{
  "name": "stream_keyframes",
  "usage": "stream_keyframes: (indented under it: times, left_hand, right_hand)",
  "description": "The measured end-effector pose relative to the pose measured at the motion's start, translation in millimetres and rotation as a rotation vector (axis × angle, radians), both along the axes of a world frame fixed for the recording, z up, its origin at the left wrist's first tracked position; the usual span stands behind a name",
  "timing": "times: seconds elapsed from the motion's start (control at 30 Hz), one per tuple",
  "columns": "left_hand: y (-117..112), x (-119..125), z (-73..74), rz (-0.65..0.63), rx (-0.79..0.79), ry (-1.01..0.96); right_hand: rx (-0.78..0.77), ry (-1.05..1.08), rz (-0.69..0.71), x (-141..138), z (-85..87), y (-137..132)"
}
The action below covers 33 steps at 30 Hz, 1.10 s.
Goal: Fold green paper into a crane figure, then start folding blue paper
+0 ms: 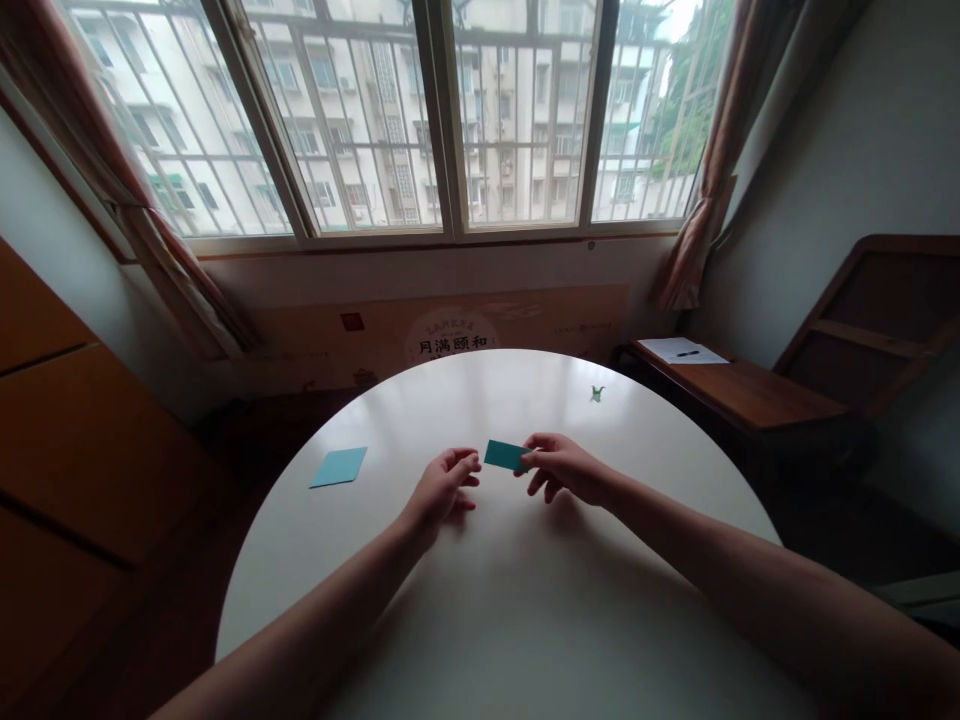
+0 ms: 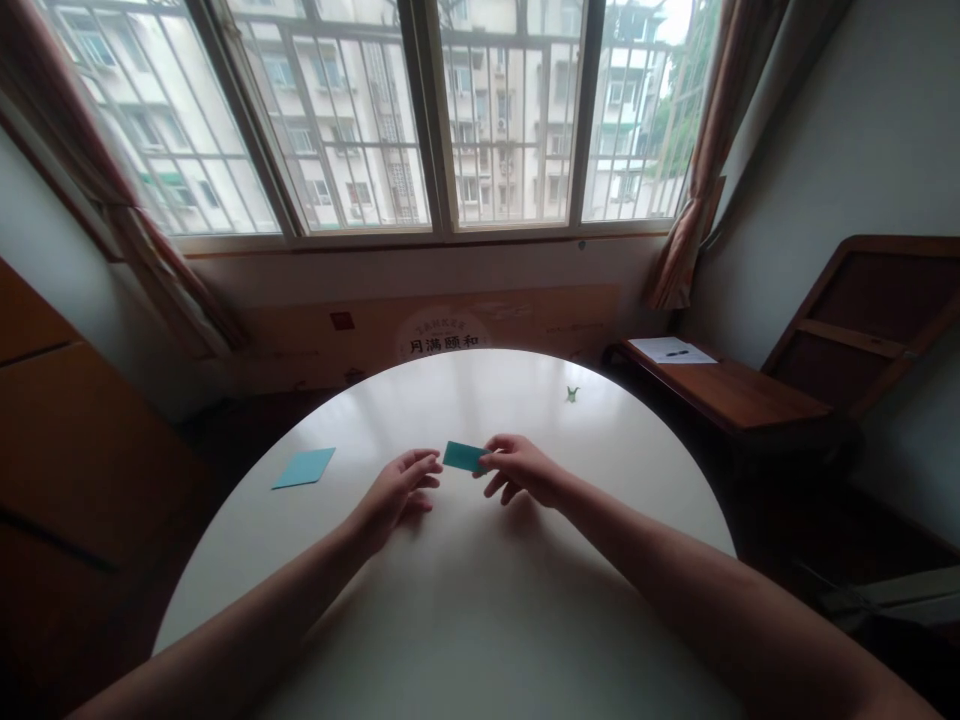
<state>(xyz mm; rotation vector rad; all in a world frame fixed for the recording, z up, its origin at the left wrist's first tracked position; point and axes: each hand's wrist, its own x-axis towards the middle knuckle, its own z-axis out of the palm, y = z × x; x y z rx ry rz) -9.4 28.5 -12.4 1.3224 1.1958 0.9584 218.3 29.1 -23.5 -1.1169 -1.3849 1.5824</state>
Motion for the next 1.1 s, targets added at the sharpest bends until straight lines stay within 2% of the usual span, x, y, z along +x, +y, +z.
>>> stream_keyframes:
  times: [0.1,0.2,0.23,0.3,0.33,0.43,0.5,0.67,0.8,0.9,1.03,1.1]
  left_hand:
    - [4.1,-5.9,5.4,-0.082,0.059,0.101]
    - [-0.1,-10.4,11.9,-0.205,0.122,0.232]
    - [-3.7,-11.7,14.3,-0.247,0.186,0.307]
    - [-13.1,-13.1,18.1,-0.391,0.561,0.708]
    - [-18.1,-13.2,18.9,-0.454,0.689,0.831]
    - [-30.4,-11.2,14.5,-0.644,0.931,0.925]
    - [-34.4,-9.9,6.7,-0.671,1.014,0.927]
    - [-32.8,-11.9,-8.1,-0.700,1.078,0.908]
    - [-28.5,-16.0,-4.0,-0.726,1.018,0.838]
    - [-25.3,-18.5,0.8,-0.770,0.968,0.783]
    - [-19.8,-19.7,2.0,-0.847,0.914,0.723]
    - [-16.6,-19.3,1.1,-0.895,0.901,0.699]
  right_hand:
    - [-0.077,-0.097,0.092,7.1,0.1,-2.4]
    - [-0.113,-0.163,0.122,7.1,-3.8,-7.4]
    - [-0.119,-0.192,0.128,6.3,-4.7,-9.1]
    - [-0.113,-0.300,0.136,4.5,-4.8,-12.0]
    - [-0.106,-0.339,0.140,3.7,-4.1,-13.1]
    - [-0.082,-0.402,0.153,1.7,-0.5,-16.0]
    - [-0.061,-0.417,0.157,0.4,1.3,-18.0]
    - [0.095,-0.476,0.157,-1.1,2.0,-23.6]
    - [0.337,-0.548,0.209,5.2,4.6,-26.7]
    - [0.448,-0.507,0.355,13.6,7.1,-27.7]
    - [0.597,-0.531,0.368,20.6,8.2,-28.8]
    - [0.636,-0.554,0.442,21.3,8.7,-29.6]
